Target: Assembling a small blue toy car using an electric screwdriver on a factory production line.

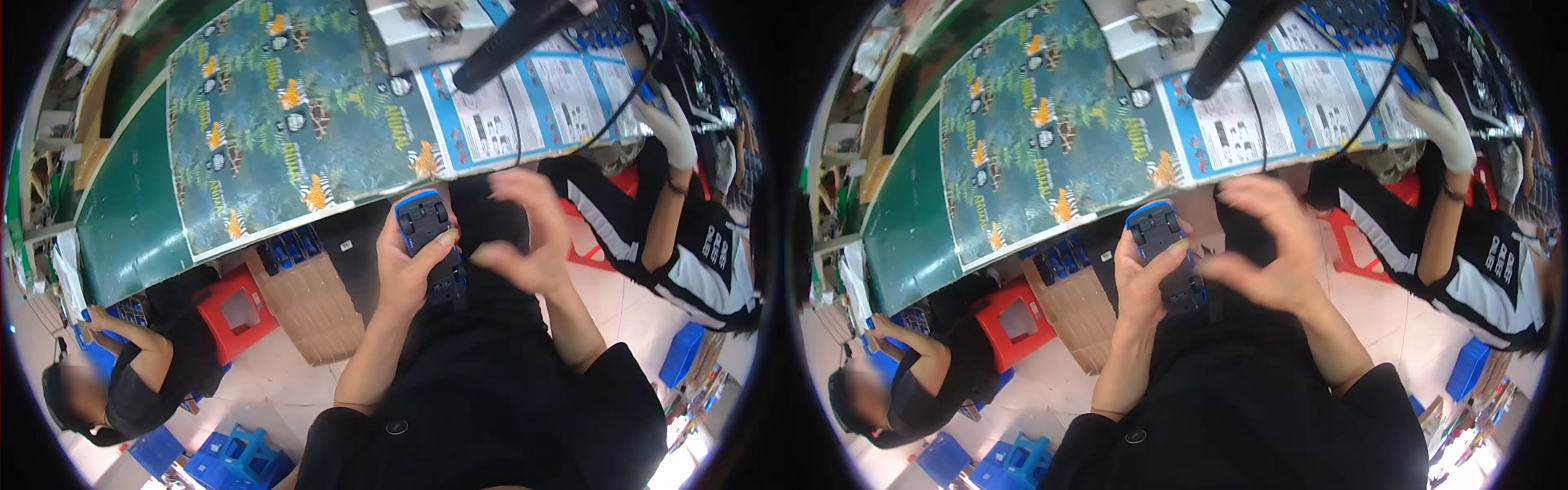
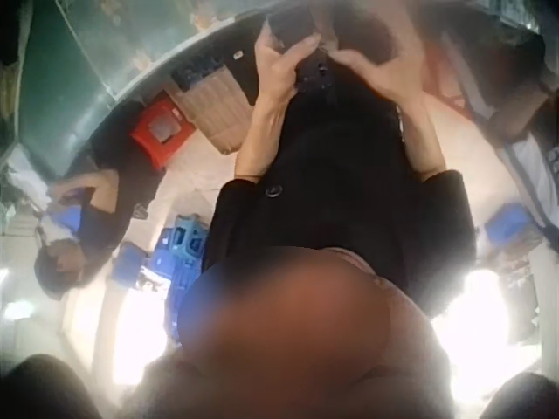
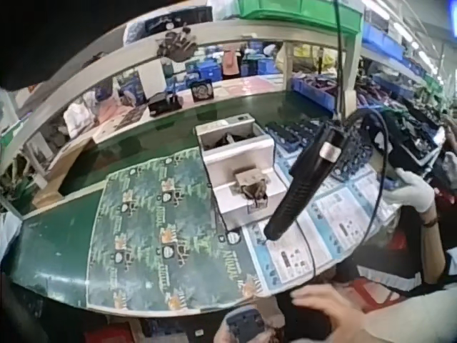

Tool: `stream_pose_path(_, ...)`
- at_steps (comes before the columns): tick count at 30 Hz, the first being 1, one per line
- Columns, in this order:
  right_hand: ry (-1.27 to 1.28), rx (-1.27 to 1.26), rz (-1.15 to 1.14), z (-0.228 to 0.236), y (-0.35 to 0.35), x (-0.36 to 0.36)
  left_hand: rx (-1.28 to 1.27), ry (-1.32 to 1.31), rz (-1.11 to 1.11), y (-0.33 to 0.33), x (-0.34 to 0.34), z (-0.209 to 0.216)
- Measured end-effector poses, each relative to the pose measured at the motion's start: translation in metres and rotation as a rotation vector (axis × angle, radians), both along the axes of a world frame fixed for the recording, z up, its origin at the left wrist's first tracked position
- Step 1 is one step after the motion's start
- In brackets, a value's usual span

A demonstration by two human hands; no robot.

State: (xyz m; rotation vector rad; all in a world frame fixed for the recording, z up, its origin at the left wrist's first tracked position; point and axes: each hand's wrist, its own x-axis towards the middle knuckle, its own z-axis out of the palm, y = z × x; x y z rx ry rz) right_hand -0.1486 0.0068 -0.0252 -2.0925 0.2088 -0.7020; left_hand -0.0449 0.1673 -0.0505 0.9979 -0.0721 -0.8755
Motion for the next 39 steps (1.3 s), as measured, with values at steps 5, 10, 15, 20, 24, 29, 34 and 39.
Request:
stream_pose_path(5,0.334,-0.064,0.265,0.005,0.030,-0.002,0.092,-0.040,-0.078,0.008,-0.020,-0.031)
stream_pose_path(10,0.443,-0.185,0.391,-0.006,0.034,-0.006,0.112,-0.102,-0.093,0.013,-0.031,-0.050)
stream_pose_path(15,0.343,-0.208,0.425,-0.013,0.033,-0.009,0.116,-0.144,-0.103,0.014,-0.032,-0.054)
stream_pose_path(20,0.355,-0.215,0.407,-0.016,0.034,-0.010,0.142,-0.187,-0.136,0.015,-0.030,-0.053)
stream_pose_path(24,0.400,-0.240,0.359,-0.016,0.039,-0.011,0.118,-0.241,-0.130,0.017,-0.030,-0.052)
stream_pose_path(29,0.440,-0.265,0.346,-0.014,0.043,-0.016,0.129,-0.240,-0.130,0.021,-0.031,-0.057)
stream_pose_path(34,0.363,-0.005,0.256,-0.025,0.039,-0.021,0.068,0.181,-0.066,0.022,-0.030,-0.046)
stream_pose_path(39,0.379,0.085,0.164,-0.041,0.043,-0.040,-0.013,0.148,0.158,0.021,-0.025,-0.056)
